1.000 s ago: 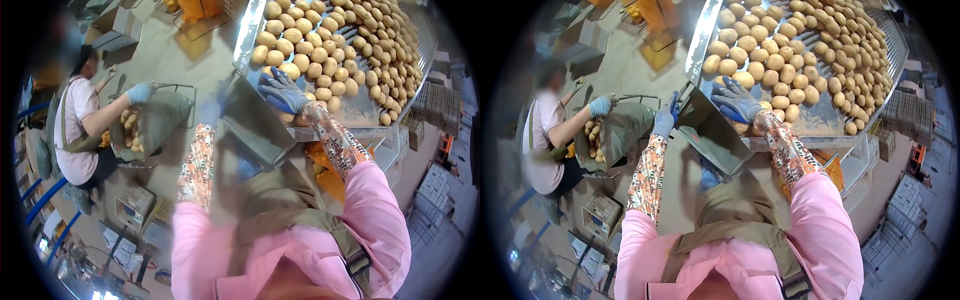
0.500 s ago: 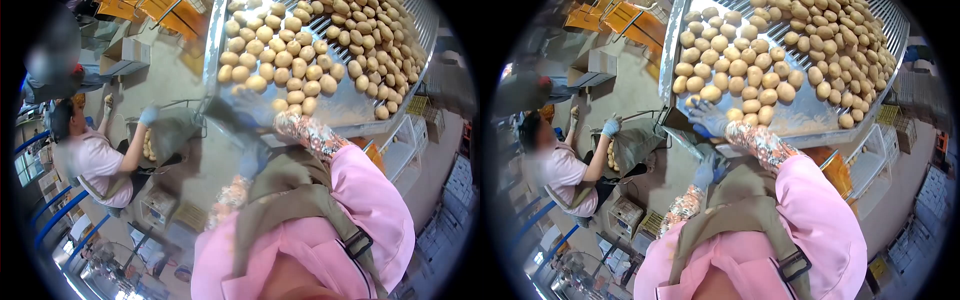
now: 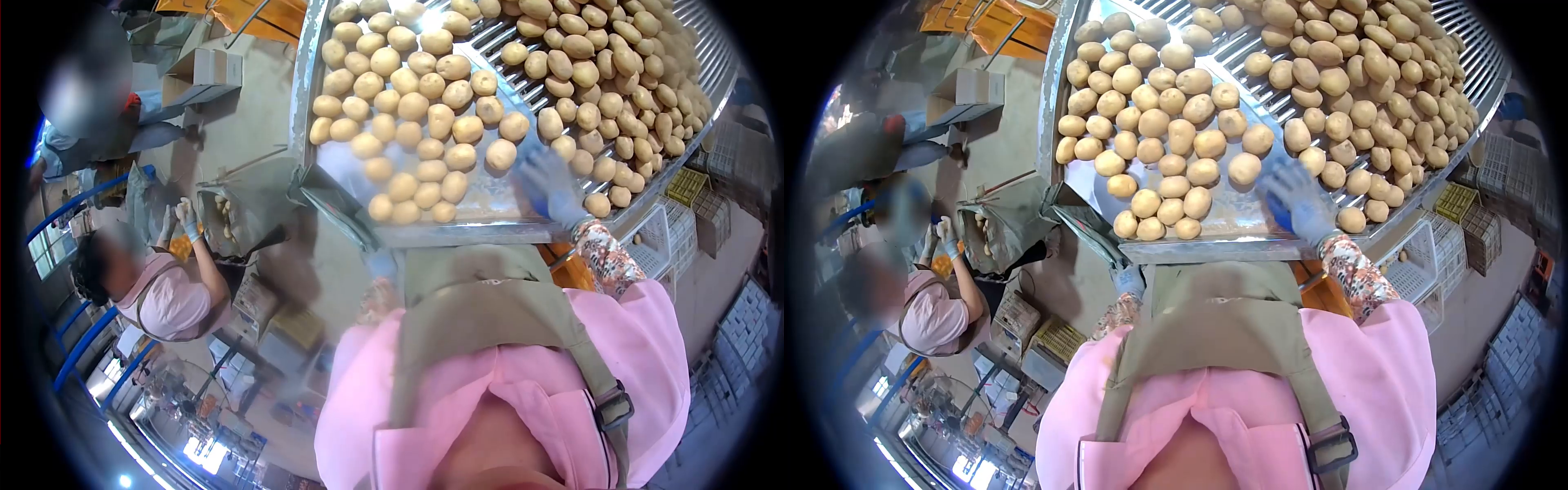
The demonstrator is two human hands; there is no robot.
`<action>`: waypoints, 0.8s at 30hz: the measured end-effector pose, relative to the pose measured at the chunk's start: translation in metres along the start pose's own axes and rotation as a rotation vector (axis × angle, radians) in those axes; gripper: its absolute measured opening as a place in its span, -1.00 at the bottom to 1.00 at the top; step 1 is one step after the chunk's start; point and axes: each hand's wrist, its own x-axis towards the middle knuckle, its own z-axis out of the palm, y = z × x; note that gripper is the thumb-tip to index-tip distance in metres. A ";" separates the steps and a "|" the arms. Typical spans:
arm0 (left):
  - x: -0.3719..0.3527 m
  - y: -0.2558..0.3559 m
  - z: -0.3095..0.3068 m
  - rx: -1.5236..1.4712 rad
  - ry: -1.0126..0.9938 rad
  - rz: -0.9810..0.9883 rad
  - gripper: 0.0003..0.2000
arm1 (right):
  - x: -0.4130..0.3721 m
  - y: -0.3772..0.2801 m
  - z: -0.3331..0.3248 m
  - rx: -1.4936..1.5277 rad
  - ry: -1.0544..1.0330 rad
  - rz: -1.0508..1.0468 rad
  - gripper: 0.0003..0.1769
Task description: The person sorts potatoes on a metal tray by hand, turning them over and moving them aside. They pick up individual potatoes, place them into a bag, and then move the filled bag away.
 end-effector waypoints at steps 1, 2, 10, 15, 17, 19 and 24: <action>-0.004 0.005 -0.021 -0.019 -0.098 -0.047 -0.65 | 0.009 0.007 -0.001 0.031 0.254 0.176 -0.54; 0.000 -0.007 0.004 -0.017 -0.091 -0.049 -0.65 | 0.020 0.014 -0.001 0.058 0.517 0.353 -0.53; -0.005 -0.003 0.002 -0.064 0.040 -0.054 -0.34 | 0.101 -0.029 -0.003 0.761 0.275 0.397 -0.66; -0.009 0.040 -0.050 -1.536 0.339 -0.361 -0.47 | 0.210 0.093 -0.054 0.801 0.554 0.192 -0.59; -0.002 0.044 -0.077 -2.041 0.308 -0.391 -0.46 | 0.266 0.130 -0.080 0.530 0.674 0.043 -0.56; 0.032 0.017 -0.036 -2.057 0.371 -0.256 -0.48 | 0.317 0.158 -0.061 0.298 0.522 0.209 -0.58; 0.087 0.016 -0.097 -1.633 0.647 -0.089 -0.48 | 0.324 0.076 -0.067 -0.022 0.117 0.472 -0.65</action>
